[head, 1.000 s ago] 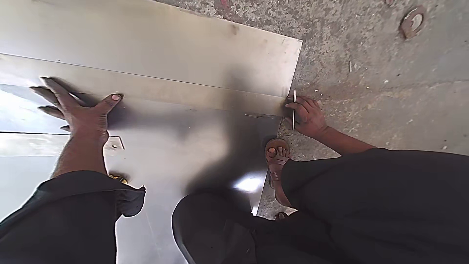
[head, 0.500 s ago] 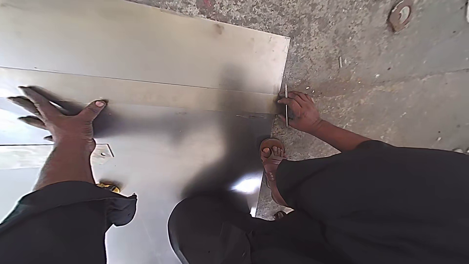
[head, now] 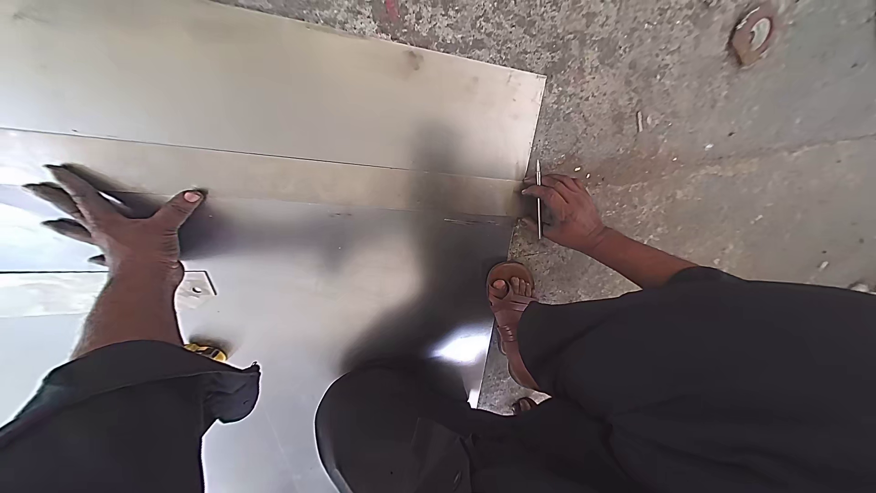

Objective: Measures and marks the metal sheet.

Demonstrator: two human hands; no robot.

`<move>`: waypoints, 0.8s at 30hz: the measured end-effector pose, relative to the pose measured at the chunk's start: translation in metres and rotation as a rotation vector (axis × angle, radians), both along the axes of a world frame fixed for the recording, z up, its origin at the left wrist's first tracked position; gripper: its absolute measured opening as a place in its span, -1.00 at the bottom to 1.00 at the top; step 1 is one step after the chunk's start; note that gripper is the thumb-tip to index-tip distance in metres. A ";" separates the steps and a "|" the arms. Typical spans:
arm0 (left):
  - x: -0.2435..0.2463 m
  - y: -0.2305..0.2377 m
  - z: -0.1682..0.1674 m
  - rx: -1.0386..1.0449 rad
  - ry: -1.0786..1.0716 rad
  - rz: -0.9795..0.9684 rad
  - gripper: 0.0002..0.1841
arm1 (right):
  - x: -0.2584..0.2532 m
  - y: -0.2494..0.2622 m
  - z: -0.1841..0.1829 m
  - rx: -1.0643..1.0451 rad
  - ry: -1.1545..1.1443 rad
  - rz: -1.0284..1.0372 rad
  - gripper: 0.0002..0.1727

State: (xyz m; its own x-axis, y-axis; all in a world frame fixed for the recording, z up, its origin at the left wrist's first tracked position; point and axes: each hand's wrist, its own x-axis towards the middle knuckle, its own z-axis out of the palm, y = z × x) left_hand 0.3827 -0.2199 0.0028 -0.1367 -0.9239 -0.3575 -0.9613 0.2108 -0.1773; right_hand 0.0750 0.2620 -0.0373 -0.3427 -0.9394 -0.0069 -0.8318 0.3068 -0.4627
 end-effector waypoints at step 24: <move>0.043 -0.040 -0.032 0.063 0.457 0.231 0.36 | 0.001 -0.006 0.021 0.137 -0.058 0.027 -0.36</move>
